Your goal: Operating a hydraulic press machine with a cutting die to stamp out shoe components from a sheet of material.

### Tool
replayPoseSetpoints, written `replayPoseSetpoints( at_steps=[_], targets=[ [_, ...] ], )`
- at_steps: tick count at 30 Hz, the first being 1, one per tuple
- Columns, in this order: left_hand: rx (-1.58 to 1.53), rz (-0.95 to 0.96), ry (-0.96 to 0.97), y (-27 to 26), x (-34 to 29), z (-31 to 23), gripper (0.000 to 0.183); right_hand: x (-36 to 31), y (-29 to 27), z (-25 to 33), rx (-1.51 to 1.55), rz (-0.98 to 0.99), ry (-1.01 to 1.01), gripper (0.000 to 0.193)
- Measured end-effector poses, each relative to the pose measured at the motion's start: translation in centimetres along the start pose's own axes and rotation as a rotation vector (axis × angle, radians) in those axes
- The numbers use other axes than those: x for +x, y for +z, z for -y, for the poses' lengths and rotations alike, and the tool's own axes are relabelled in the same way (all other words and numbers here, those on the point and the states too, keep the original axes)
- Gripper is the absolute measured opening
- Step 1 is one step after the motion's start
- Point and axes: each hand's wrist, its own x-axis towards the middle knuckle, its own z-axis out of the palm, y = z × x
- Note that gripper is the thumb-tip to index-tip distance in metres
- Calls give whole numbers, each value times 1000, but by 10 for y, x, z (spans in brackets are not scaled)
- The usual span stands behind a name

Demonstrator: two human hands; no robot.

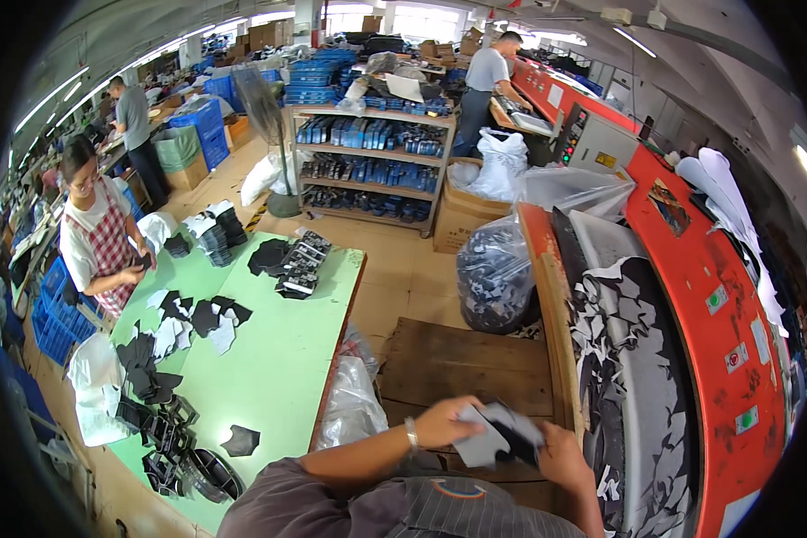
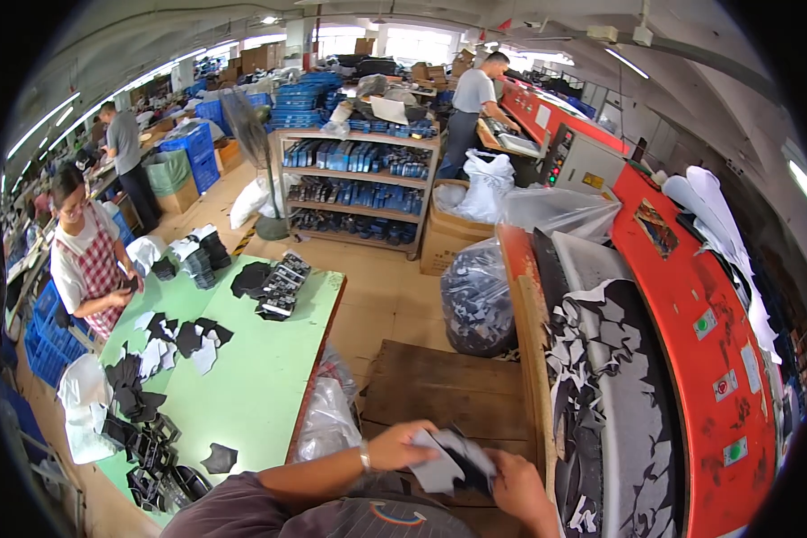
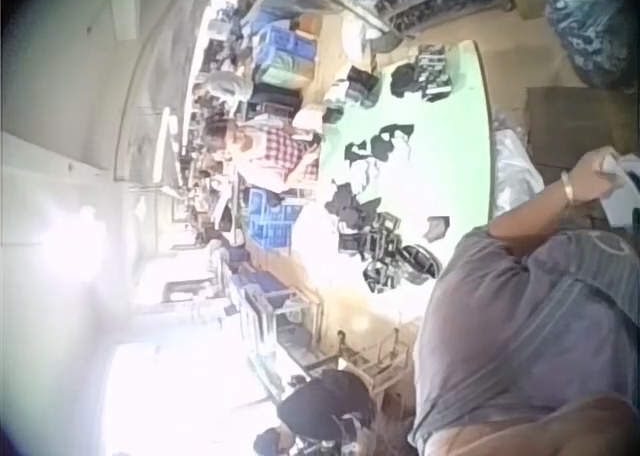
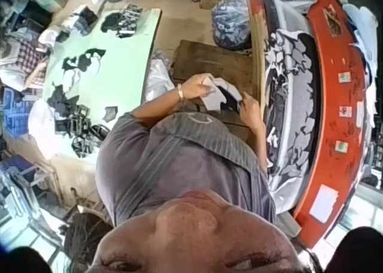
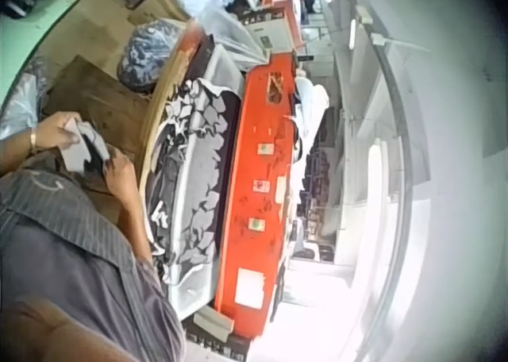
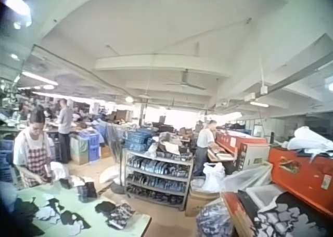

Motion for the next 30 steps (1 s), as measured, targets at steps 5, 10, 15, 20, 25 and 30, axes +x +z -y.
replayPoseSetpoints(
  at_steps=[5, 10, 15, 20, 25, 30],
  targets=[
    [-647, -810, 113, -111, -72, 23, 24, 3, 2, -53, 244, -86, 183, 27],
    [-680, -1399, 348, -238, -198, 39, 25, 13, -17, -89, 144, -135, 375, 27],
    [-245, -1985, 52, -317, -261, 9, 71, 10, -40, -129, 80, -224, 473, 30],
    [-33, -1642, -17, -351, -275, 67, 40, -27, -68, -226, -221, -459, 660, 48],
    [-299, -1307, -74, -266, -82, 67, 24, -186, -99, -343, -627, -602, 1259, 66],
    [20, -1000, -190, -190, 91, 13, 21, -312, -96, -338, -673, -731, 2049, 67]
  ],
)
